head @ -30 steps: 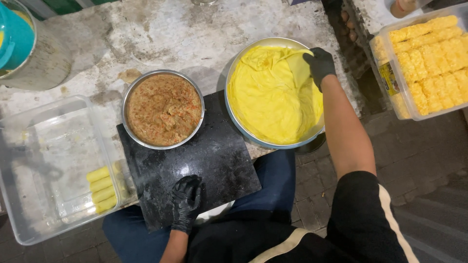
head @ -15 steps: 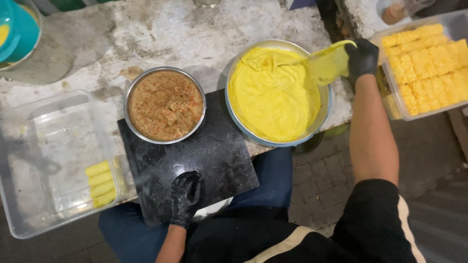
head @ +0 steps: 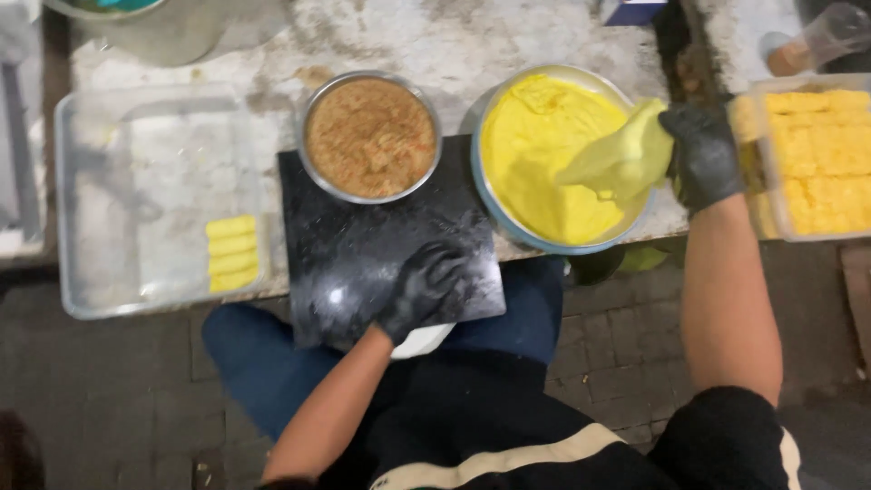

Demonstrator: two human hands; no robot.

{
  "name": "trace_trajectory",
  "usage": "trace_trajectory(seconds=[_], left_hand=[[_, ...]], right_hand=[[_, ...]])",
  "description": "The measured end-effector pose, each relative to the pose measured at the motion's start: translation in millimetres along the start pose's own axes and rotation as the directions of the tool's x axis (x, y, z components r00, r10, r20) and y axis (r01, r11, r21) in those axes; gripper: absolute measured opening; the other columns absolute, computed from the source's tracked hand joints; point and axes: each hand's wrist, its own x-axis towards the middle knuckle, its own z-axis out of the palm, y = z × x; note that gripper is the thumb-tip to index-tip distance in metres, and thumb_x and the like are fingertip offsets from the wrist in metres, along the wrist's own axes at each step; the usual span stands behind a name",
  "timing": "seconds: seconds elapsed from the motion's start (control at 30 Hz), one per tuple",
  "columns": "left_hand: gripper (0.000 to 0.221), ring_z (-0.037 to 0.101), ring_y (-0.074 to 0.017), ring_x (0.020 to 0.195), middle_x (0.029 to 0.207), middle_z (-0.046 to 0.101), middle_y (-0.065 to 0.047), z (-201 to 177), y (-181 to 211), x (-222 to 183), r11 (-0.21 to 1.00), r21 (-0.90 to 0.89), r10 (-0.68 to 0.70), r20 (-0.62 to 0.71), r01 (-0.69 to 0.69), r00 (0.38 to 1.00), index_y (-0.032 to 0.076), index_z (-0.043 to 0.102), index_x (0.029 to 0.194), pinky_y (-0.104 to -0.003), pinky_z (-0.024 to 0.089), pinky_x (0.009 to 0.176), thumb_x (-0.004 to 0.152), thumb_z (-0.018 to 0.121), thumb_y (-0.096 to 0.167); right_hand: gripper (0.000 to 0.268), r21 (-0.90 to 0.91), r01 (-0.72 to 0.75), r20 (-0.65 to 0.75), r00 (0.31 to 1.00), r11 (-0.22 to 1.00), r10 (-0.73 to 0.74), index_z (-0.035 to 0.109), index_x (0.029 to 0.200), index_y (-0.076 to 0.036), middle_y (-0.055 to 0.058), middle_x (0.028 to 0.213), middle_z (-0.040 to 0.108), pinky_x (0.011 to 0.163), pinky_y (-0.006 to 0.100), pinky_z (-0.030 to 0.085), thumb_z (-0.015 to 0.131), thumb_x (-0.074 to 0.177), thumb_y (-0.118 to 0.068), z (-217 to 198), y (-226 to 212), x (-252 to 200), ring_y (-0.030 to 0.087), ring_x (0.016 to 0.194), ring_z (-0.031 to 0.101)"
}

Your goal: Rolling thin yellow pastry sheets with a savory filling into cylindrical shapes.

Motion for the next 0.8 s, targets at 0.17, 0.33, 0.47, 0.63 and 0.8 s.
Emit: trace_trajectory(seconds=[0.17,0.33,0.47,0.63,0.8], left_hand=[[0.042,0.065,-0.0307,0.111,0.114,0.068,-0.015,10.1,70.1,22.7,0.995,-0.045,-0.100,-0.191,0.094,0.976,0.009,0.067,0.113,-0.040,0.050,0.101,0.079,0.081,0.029],[0.072,0.054,-0.0260,0.126,0.127,0.058,-0.010,14.0,58.1,5.7,0.995,-0.086,-0.072,-0.296,0.049,0.952,0.012,0.063,0.125,-0.040,0.035,0.116,0.065,0.090,0.042],[0.082,0.057,-0.0292,0.125,0.128,0.058,-0.011,-20.4,61.1,-15.8,0.956,0.224,-0.117,-0.302,0.190,0.946,0.018,0.056,0.135,-0.041,0.043,0.112,0.066,0.086,0.052],[0.078,0.050,-0.0525,0.124,0.129,0.055,-0.037,-49.8,95.2,-23.4,0.925,-0.039,-0.375,-0.254,0.378,0.892,-0.004,0.049,0.136,-0.059,0.041,0.108,0.078,0.078,0.039],[0.048,0.069,-0.0334,0.107,0.124,0.067,-0.013,-24.4,-1.7,-61.1,0.622,0.777,0.096,-0.199,0.097,0.975,0.025,0.059,0.133,-0.048,0.053,0.096,0.089,0.071,0.039]], right_hand=[[0.045,-0.617,0.784,0.714,0.522,-0.068,-0.467,0.059,0.134,0.009,0.029,0.128,0.064,0.112,0.044,0.045,0.063,0.090,0.004,25.5,85.5,-52.2,0.040,0.121,0.061],[0.034,0.006,-0.022,0.172,0.985,1.000,0.021,0.049,0.134,0.003,-0.002,0.074,0.059,0.069,0.013,0.054,0.053,0.101,-0.001,142.3,109.9,-146.8,0.005,0.064,0.064],[0.036,0.561,-0.313,0.332,0.933,0.766,0.138,0.048,0.132,-0.006,0.028,0.122,0.061,0.079,0.070,0.053,0.056,0.097,-0.006,173.2,173.7,-184.3,0.049,0.105,0.065],[0.051,0.649,-0.335,0.444,0.896,0.683,0.017,0.044,0.139,-0.005,0.026,0.134,0.053,0.090,0.066,0.048,0.061,0.091,-0.008,189.6,229.9,-212.6,0.046,0.117,0.056],[0.074,0.762,-0.345,0.505,0.846,0.548,-0.170,0.037,0.149,-0.004,0.023,0.151,0.040,0.106,0.060,0.041,0.070,0.083,-0.010,195.4,278.2,-221.0,0.040,0.136,0.043]])
